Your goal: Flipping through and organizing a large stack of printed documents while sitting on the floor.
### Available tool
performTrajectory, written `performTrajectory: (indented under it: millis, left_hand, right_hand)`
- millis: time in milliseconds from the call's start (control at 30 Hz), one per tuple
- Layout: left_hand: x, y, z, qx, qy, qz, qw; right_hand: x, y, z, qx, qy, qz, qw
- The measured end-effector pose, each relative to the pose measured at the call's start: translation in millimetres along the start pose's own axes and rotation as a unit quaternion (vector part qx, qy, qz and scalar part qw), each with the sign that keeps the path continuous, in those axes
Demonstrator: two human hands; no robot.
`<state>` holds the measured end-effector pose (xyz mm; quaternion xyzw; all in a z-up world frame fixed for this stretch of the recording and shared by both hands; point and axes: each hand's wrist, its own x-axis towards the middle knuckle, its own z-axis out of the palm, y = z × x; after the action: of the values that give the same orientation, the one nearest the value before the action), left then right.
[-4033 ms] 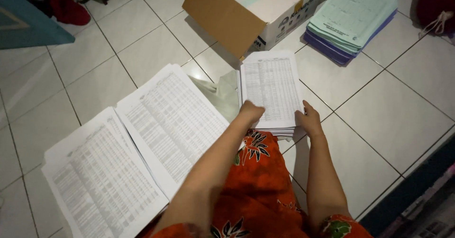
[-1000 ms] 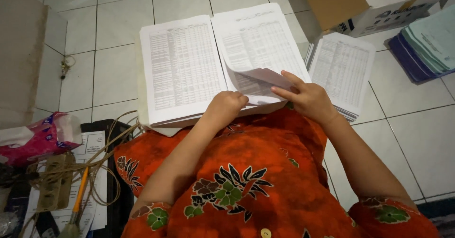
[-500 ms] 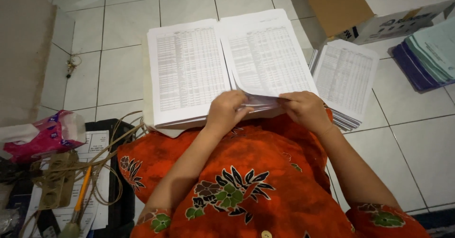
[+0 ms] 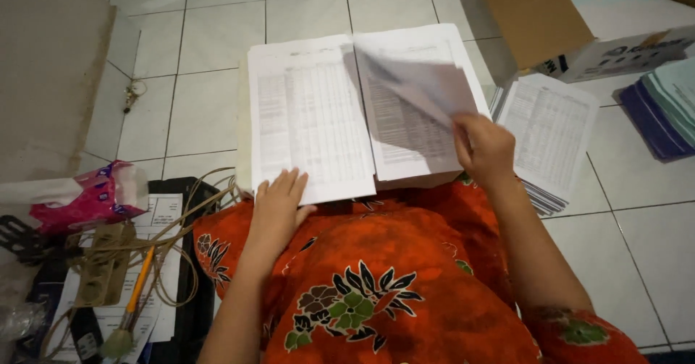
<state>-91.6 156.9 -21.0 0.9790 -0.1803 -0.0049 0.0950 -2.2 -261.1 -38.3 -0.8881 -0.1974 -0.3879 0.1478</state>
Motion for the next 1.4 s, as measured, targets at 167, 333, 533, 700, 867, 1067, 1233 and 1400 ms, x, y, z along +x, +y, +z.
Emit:
performTrajectory:
  millis: [167, 333, 533, 700, 867, 1067, 1233, 1400]
  left_hand:
    - [-11, -28, 47, 0.004, 0.182, 0.079, 0.980]
    - [-9, -12, 37, 0.051, 0.287, 0.079, 0.953]
    - [-8, -5, 33, 0.000, 0.335, 0.084, 0.939]
    - [1, -18, 60, -0.054, 0.432, 0.101, 0.895]
    - [19, 11, 18, 0.009, 0.523, 0.082, 0.849]
    - [71, 46, 35, -0.106, 0.412, 0.193, 0.884]
    - [103, 77, 62, -0.107, 0.265, 0.288, 0.914]
    - [119, 78, 104, -0.045, 0.165, 0.300, 0.938]
  right_hand:
    - [47, -30, 44, 0.030, 0.104, -0.137, 0.985]
    - [57, -114, 64, 0.036, 0.030, -0.242, 0.969]
    - [43, -175, 40, 0.135, -0.424, -0.225, 0.867]
    - [18, -173, 60, 0.087, -0.174, -0.289, 0.938]
    - [71, -119, 59, 0.044, 0.009, -0.247, 0.968]
    - [97, -41, -11, -0.038, 0.084, -0.184, 0.979]
    - [46, -6, -25, -0.105, 0.030, -0.143, 0.984]
    - [-12, 13, -16, -0.026, -0.032, -0.142, 0.989]
